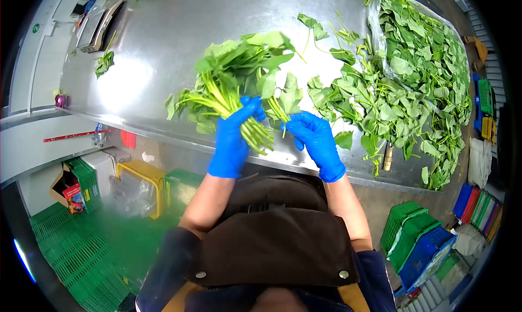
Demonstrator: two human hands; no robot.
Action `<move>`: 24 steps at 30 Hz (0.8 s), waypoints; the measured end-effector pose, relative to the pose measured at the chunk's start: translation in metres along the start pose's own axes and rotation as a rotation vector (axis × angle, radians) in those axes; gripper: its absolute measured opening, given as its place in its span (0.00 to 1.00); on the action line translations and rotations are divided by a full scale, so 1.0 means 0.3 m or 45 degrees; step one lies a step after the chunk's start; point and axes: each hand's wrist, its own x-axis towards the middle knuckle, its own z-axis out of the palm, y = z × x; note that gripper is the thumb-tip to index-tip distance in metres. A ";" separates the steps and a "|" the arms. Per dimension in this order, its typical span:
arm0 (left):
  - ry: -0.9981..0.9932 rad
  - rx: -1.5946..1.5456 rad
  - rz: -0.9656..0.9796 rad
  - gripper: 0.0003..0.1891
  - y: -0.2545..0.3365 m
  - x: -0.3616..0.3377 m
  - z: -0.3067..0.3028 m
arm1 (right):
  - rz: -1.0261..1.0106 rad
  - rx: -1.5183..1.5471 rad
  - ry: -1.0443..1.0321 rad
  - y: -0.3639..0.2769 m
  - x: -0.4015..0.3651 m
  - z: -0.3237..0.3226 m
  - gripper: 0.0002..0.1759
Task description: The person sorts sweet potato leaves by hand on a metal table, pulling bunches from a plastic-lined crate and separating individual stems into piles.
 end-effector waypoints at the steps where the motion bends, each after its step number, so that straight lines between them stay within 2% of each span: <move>1: 0.015 0.041 0.000 0.17 0.004 -0.003 0.017 | 0.009 0.024 -0.026 0.008 -0.004 0.003 0.08; 2: -0.079 0.024 0.031 0.17 -0.024 0.021 -0.015 | 0.015 0.048 -0.050 0.017 -0.005 0.003 0.08; 7: -0.172 0.093 -0.058 0.18 -0.024 0.006 0.029 | 0.022 0.005 -0.117 0.012 -0.013 -0.024 0.07; 11: -0.200 0.162 -0.072 0.19 -0.040 0.006 0.038 | 0.097 -0.209 -0.148 0.010 -0.005 -0.047 0.07; 12: -0.197 0.232 -0.082 0.19 -0.033 0.005 0.047 | 0.055 -0.131 -0.201 0.020 -0.004 -0.049 0.08; 15: -0.169 0.311 -0.040 0.20 -0.051 0.020 0.044 | 0.058 -0.295 -0.170 0.014 -0.006 -0.042 0.11; 16: -0.176 0.345 -0.005 0.20 -0.047 0.016 0.050 | 0.012 -0.194 -0.120 0.017 -0.009 -0.026 0.16; 19: -0.199 0.368 0.027 0.21 -0.053 -0.006 0.067 | 0.110 -0.359 -0.022 -0.047 0.013 -0.008 0.20; 21: -0.206 0.347 0.004 0.21 -0.065 -0.030 0.091 | 0.168 -0.055 -0.002 -0.034 0.041 -0.015 0.22; 23: -0.115 0.324 0.081 0.21 -0.080 -0.021 0.088 | 0.261 -0.077 0.122 -0.018 0.051 -0.023 0.22; 24: -0.054 0.282 0.103 0.21 -0.084 -0.013 0.089 | 0.106 0.146 0.124 -0.002 0.048 -0.008 0.18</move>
